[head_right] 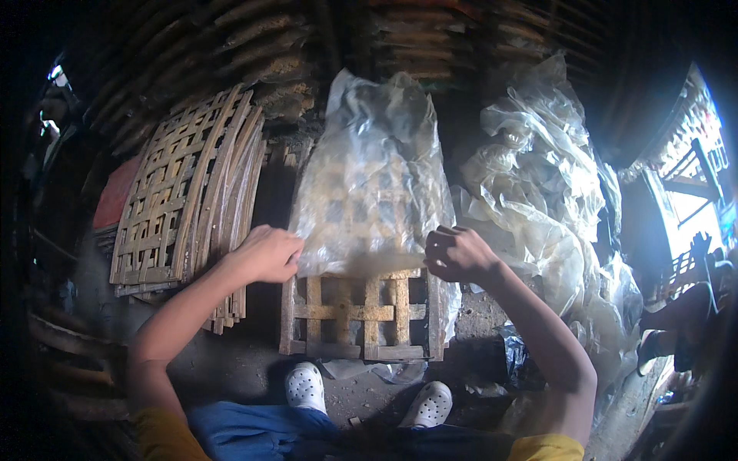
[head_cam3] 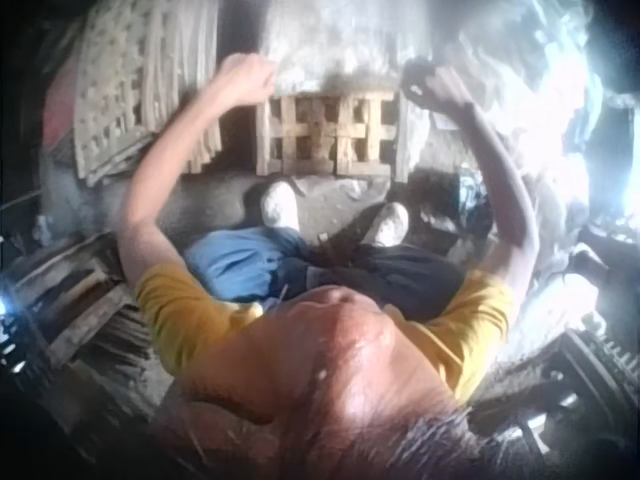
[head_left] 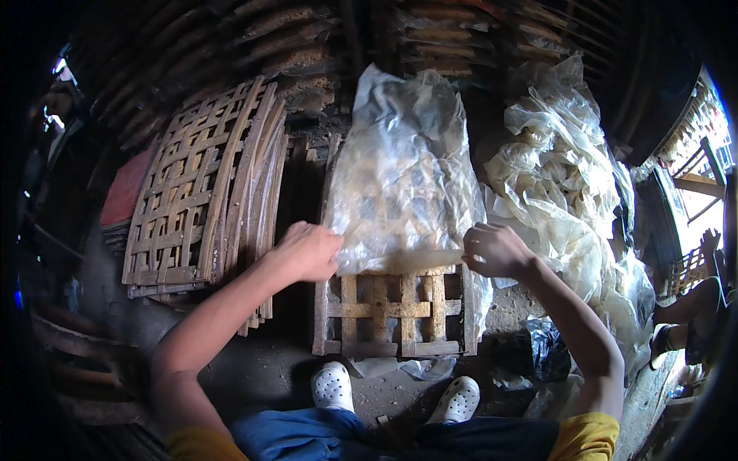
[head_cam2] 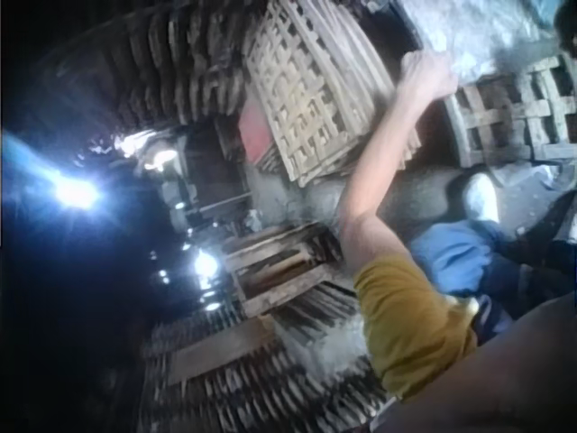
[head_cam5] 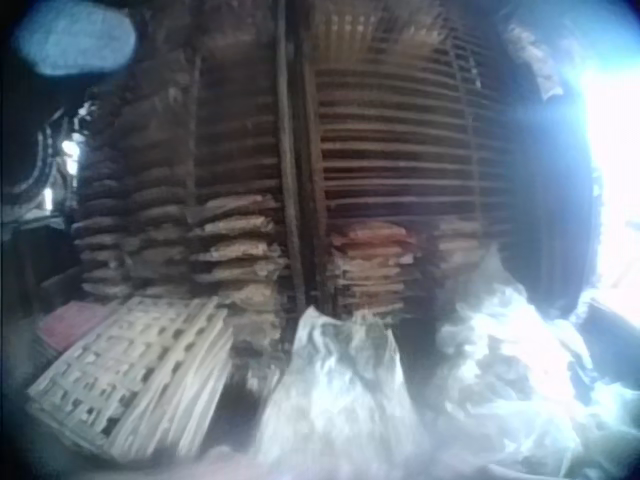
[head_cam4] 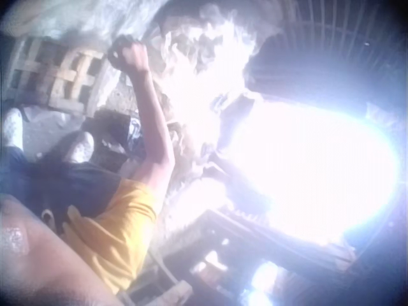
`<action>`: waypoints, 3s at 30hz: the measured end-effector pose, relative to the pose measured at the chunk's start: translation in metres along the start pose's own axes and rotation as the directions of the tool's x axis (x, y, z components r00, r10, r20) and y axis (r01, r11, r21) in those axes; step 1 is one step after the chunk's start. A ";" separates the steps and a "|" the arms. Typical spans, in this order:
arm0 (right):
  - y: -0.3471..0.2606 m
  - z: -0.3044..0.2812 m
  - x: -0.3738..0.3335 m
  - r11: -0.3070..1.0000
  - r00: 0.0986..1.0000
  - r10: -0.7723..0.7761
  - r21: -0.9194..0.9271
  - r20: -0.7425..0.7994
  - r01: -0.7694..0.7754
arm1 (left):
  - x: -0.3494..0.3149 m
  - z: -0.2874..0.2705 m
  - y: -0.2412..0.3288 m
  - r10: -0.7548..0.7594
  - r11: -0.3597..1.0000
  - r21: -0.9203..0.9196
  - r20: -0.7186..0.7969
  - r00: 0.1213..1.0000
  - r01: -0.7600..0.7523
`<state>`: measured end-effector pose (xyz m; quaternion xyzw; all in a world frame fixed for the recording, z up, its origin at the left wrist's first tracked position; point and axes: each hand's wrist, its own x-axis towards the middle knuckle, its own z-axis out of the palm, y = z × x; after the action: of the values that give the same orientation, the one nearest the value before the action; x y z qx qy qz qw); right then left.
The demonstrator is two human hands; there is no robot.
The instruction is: The person assembles a wooden lattice frame by hand, aligning and pressing slats into place. They handle a plastic sheet and place it over the lattice, then continue adjusting the lattice structure.
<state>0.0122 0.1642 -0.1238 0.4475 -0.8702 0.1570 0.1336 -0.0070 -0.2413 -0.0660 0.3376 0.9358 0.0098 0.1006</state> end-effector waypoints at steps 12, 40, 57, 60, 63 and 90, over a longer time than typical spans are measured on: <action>-0.084 -0.007 -0.030 0.968 0.982 -0.039 0.249 0.184 -0.008 | -0.096 0.017 0.030 -0.009 0.959 -0.271 0.273 0.962 0.086; -0.069 0.096 0.100 0.966 0.969 0.243 0.101 -0.033 -0.239 | -0.075 0.112 0.067 0.118 0.958 -0.190 -0.415 0.902 -0.213; -0.022 0.074 0.091 0.848 0.871 0.477 0.322 -0.118 -0.421 | -0.076 0.146 0.058 0.112 0.938 -0.253 -0.425 0.898 -0.237; -0.019 0.056 0.077 0.868 0.898 0.436 0.295 -0.064 -0.400 | -0.075 0.143 0.061 0.110 0.937 -0.258 -0.424 0.899 -0.236; -0.027 0.065 0.070 0.956 0.973 0.223 0.211 -0.062 -0.206 | -0.075 0.144 0.059 0.117 0.943 -0.240 -0.412 0.904 -0.232; -0.013 0.099 0.092 0.943 0.948 0.317 0.117 -0.025 -0.312 | -0.070 0.144 0.064 0.108 0.942 -0.239 -0.447 0.888 -0.235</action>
<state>-0.0377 0.0500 -0.1785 0.3060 -0.9173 0.2342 0.1004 0.1140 -0.2435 -0.1893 0.3911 0.8897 0.2278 -0.0606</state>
